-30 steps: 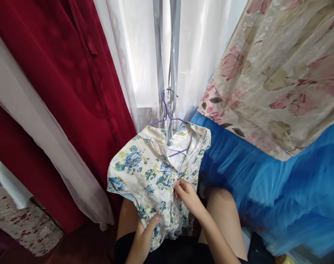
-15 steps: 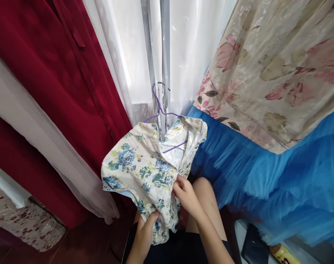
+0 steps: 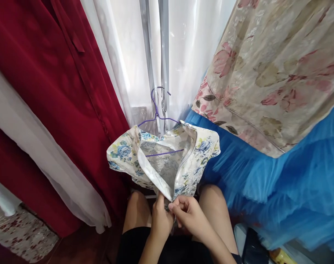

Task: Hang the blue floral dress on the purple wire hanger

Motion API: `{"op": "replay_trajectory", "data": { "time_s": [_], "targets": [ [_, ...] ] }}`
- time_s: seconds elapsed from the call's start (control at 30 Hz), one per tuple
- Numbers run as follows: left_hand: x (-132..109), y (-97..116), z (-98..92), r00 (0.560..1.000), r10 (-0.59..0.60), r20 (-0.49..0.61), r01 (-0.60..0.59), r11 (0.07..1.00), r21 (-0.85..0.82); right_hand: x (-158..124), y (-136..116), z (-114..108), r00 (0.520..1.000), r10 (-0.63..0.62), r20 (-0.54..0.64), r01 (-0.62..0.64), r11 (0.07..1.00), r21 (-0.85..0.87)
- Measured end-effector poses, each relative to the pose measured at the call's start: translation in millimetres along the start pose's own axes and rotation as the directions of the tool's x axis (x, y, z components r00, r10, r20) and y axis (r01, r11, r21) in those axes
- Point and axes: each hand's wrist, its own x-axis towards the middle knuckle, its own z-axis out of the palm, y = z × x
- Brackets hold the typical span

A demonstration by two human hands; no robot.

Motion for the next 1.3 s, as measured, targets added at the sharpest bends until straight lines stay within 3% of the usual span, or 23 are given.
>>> {"op": "replay_trajectory", "data": {
  "time_s": [0.1,0.27,0.37,0.47,0.57,0.63,0.7,0.77,0.8,0.87,0.93,1.03,1.1,1.2,1.3],
  "targets": [
    [5,0,-0.6,0.984,0.176,0.027,-0.177,0.967,0.181,10,-27,-9,1.000,-0.026,0.001,0.026,1.000,-0.014],
    [4,-11,6.1,0.962,0.265,0.061,-0.271,0.912,0.307,57,-103,-22,0.986,-0.163,-0.020,0.164,0.986,0.037],
    [5,-21,17.7,0.954,0.272,0.128,-0.300,0.889,0.346,91,-148,-17,0.936,-0.318,-0.149,0.332,0.939,0.084],
    [10,-22,21.7,0.934,0.261,0.243,-0.337,0.868,0.365,106,-176,-10,0.868,-0.423,-0.259,0.453,0.889,0.069],
    [25,-3,7.7,0.881,0.263,0.394,-0.405,0.849,0.339,104,-181,-6,0.822,-0.485,-0.299,0.519,0.854,0.042],
    [41,26,-10.3,0.861,0.312,0.403,-0.441,0.852,0.283,97,-175,-7,0.806,-0.506,-0.307,0.535,0.845,0.014],
    [62,66,-29.6,0.872,0.419,0.253,-0.473,0.854,0.215,88,-168,-7,0.804,-0.515,-0.298,0.536,0.844,-0.013],
    [83,107,-44.6,0.828,0.558,0.057,-0.558,0.809,0.186,78,-163,-6,0.809,-0.520,-0.273,0.534,0.845,-0.026],
    [93,127,-49.4,0.794,0.607,0.029,-0.600,0.777,0.192,74,-162,-5,0.812,-0.524,-0.258,0.536,0.844,-0.028],
    [107,158,-54.1,0.727,0.683,0.076,-0.677,0.694,0.243,66,-164,-3,0.811,-0.538,-0.229,0.545,0.838,-0.036],
    [112,178,-53.8,0.673,0.733,0.100,-0.724,0.626,0.290,63,-165,-3,0.811,-0.550,-0.199,0.552,0.832,-0.051],
    [108,193,-51.7,0.609,0.788,0.090,-0.758,0.544,0.359,67,-159,-6,0.825,-0.542,-0.163,0.541,0.839,-0.055],
    [107,198,-55.4,0.589,0.807,0.043,-0.754,0.530,0.388,73,-147,-9,0.837,-0.521,-0.167,0.514,0.853,-0.084],
    [122,198,-79.5,0.574,0.790,-0.214,-0.702,0.610,0.367,76,-123,-12,0.864,-0.469,-0.183,0.450,0.883,-0.137],
    [159,177,-125.0,0.537,0.636,-0.555,-0.645,0.733,0.216,69,-105,-7,0.896,-0.417,-0.154,0.400,0.908,-0.126]
  ]
}}
